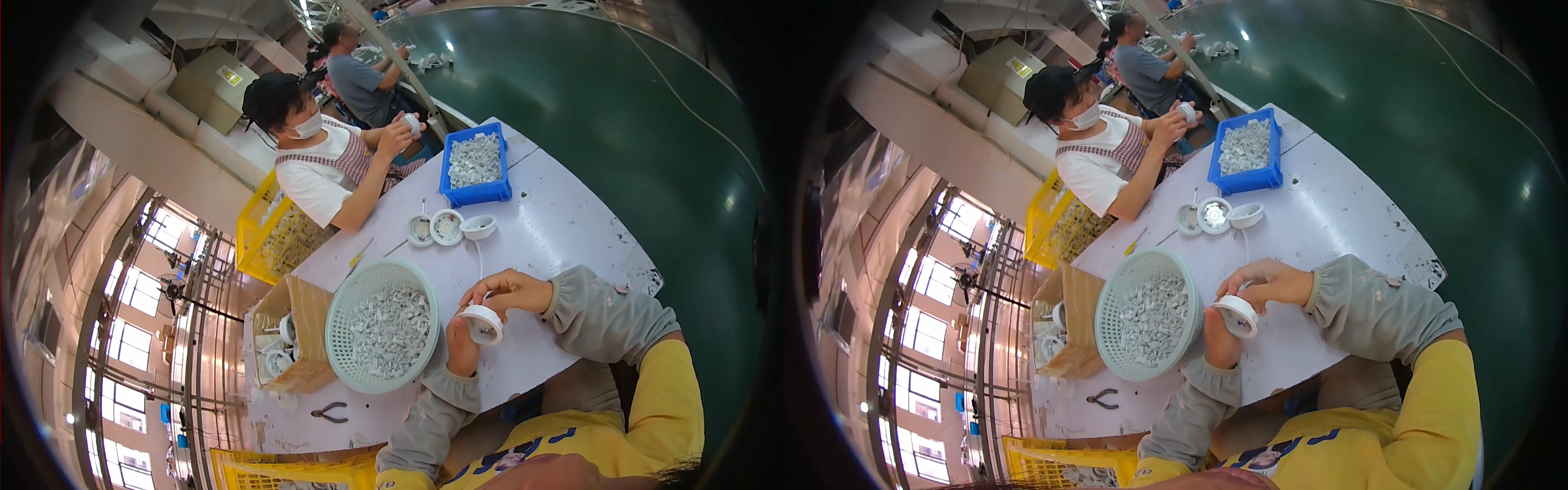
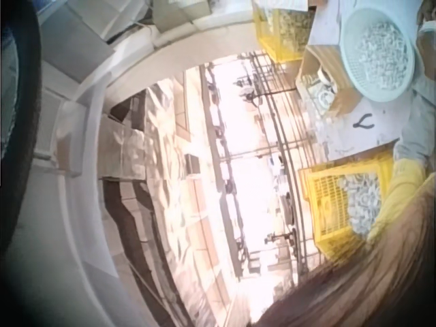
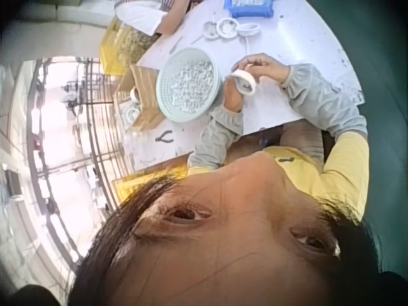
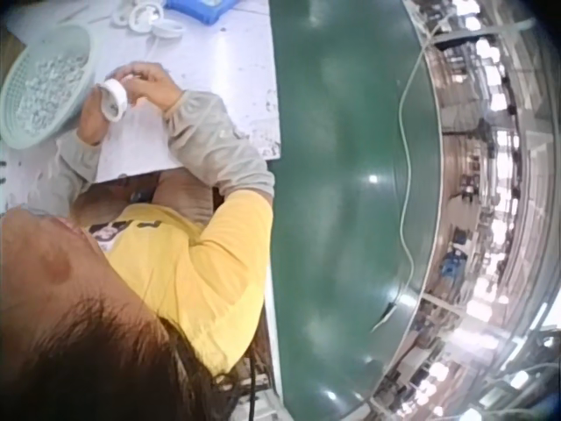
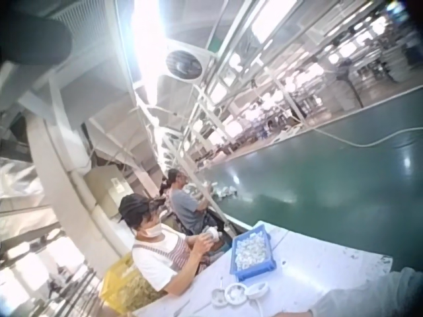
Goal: The person assembles lamp fixtures by picking small plastic clips from a basket and inserting them into circular lamp housings by hand.
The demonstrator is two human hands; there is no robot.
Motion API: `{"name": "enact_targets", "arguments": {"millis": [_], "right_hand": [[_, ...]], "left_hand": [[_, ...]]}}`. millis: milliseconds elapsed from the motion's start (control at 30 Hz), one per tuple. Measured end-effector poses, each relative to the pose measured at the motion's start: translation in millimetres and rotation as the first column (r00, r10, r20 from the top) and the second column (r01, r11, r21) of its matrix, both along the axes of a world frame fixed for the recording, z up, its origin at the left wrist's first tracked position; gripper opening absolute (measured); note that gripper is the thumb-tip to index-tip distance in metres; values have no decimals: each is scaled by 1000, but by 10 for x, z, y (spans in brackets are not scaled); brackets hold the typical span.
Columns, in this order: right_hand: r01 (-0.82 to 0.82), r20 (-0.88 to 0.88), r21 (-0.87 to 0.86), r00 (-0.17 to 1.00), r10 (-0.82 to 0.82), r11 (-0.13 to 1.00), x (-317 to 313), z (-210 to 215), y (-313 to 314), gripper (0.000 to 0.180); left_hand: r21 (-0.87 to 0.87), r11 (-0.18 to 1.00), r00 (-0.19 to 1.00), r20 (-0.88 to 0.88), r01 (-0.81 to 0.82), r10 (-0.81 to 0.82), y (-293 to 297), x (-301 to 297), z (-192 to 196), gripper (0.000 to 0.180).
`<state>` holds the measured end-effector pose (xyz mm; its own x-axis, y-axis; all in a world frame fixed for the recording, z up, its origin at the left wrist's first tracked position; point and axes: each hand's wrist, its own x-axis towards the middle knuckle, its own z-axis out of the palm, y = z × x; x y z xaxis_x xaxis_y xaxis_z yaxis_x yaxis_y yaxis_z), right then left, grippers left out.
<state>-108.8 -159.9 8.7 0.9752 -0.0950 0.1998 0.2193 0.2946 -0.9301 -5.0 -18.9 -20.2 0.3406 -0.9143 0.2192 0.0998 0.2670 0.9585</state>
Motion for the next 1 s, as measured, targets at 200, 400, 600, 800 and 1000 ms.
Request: {"name": "enact_targets", "arguments": {"millis": [200, 400, 600, 800, 1000], "right_hand": [[-64, 11, -47, 998, 65, 997, -40, 46, 14, 22], [-60, 35, -68, 997, 63, 996, -54, 80, 42, 17], [471, 418, -708, 880, -225, 525, -98, 208, -121, 22], [-48, -106, -717, 993, -42, 696, -111, 248, -159, 16], [512, -100, -251, 830, -548, 821, -124, 206, -563, 20]], "left_hand": [[48, 998, 992, -112, -49, 54, 30, -15, -109, 73], [-31, 999, 998, -61, -37, 35, 20, 3, -132, 62], [22, 986, 985, -50, -162, 163, -24, 65, -133, 56], [-35, 984, 906, -398, -173, 145, -57, 39, -255, 52], [-33, 999, 958, -283, 29, -37, -129, -38, -244, 40]]}}
